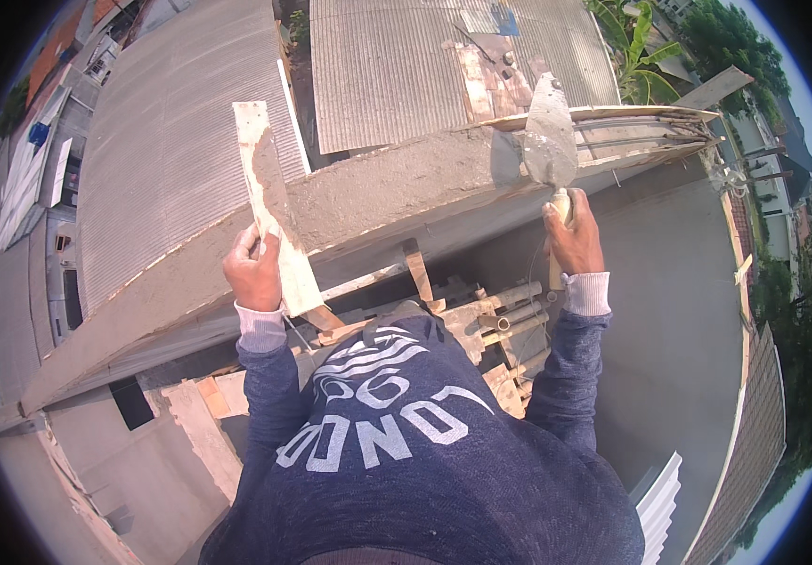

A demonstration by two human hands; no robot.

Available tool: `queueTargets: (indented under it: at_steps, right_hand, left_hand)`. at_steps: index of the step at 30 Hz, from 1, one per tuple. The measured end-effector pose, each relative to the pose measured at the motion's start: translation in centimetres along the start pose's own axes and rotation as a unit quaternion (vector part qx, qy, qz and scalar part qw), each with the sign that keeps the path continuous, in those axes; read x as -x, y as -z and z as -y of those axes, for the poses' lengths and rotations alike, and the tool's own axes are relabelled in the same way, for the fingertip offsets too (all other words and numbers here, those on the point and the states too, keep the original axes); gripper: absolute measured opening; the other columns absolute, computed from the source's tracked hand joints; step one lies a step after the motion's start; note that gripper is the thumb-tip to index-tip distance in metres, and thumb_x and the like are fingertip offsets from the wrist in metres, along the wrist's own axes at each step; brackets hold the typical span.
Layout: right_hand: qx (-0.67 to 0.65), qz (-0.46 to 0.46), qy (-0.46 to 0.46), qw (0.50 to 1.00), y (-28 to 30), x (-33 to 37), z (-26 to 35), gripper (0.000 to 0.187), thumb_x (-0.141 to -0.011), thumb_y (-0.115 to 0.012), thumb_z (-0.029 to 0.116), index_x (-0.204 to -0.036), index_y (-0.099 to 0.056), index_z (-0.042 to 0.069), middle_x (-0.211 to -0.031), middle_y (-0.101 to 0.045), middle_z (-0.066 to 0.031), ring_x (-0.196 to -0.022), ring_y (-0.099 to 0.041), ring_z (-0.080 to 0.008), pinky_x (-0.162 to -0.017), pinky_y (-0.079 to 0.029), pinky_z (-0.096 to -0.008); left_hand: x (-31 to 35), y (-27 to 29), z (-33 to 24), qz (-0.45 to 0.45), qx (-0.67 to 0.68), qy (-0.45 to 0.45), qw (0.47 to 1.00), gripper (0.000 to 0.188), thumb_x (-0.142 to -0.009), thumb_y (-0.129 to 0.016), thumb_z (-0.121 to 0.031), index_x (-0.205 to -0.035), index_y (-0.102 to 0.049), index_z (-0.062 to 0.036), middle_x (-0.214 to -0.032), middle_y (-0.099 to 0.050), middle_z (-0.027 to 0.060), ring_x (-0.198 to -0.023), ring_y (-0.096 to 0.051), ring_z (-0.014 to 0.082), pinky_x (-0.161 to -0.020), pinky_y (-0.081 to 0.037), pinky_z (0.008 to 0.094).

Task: The person scoops wet concrete from a bucket and spreads it along a roof beam using a trowel and a wooden straightedge. They repeatedly smooth and level the concrete surface while standing on scaffolding.

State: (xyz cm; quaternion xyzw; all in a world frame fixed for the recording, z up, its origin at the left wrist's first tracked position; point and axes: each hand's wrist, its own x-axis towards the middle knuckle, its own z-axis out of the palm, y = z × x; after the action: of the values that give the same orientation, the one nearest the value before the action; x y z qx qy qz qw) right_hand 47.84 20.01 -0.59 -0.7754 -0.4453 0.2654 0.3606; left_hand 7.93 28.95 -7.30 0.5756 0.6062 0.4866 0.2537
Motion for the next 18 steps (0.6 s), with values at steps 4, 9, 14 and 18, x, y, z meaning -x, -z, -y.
queueTargets:
  at_steps: [4,9,14,18]
  right_hand:
    - [-0.027,0.023,-0.012,0.999,-0.7,-2.0,-4.3,0.034,-0.096,-0.056,0.030,-0.115,-0.046,0.004,-0.071,-0.052,-0.0059,-0.046,-0.053,-0.0134,-0.040,-0.045,-0.0281]
    - [-0.005,0.106,-0.072,0.992,-1.6,0.3,-6.1,0.027,-0.099,-0.052,0.031,-0.113,-0.041,0.010,-0.069,-0.049,-0.0037,-0.045,-0.052,-0.0134,-0.038,-0.045,-0.0287]
    - [0.092,0.126,-0.103,0.982,0.9,6.9,-8.3,0.029,-0.097,-0.054,0.028,-0.115,-0.042,0.008,-0.074,-0.055,-0.0104,-0.056,-0.057,-0.0201,-0.053,-0.047,-0.0349]
    - [0.144,0.047,-0.041,0.988,2.7,10.2,-9.8,0.032,-0.093,-0.059,0.030,-0.114,-0.048,0.008,-0.081,-0.060,-0.0143,-0.073,-0.061,-0.0257,-0.069,-0.049,-0.0363]
  left_hand:
    - [2.3,2.2,3.4,-0.027,0.011,0.068,0.997,0.027,-0.089,-0.066,-0.015,-0.105,-0.068,0.0068,-0.090,-0.068,0.0085,-0.080,-0.063,0.0134,-0.071,-0.050,0.0277]
    - [3.4,2.8,3.9,-0.079,0.071,0.105,0.989,0.029,-0.090,-0.062,-0.012,-0.110,-0.066,0.0089,-0.092,-0.067,0.0069,-0.084,-0.062,0.0131,-0.073,-0.050,0.0270]
    - [2.6,3.6,4.0,-0.106,0.099,0.130,0.981,0.031,-0.091,-0.062,-0.012,-0.112,-0.064,0.0105,-0.094,-0.067,0.0069,-0.085,-0.061,0.0124,-0.074,-0.049,0.0258]
    - [2.1,4.2,4.0,-0.131,0.083,0.108,0.982,0.031,-0.092,-0.062,-0.015,-0.111,-0.065,0.0095,-0.095,-0.068,0.0077,-0.084,-0.061,0.0128,-0.074,-0.049,0.0263]
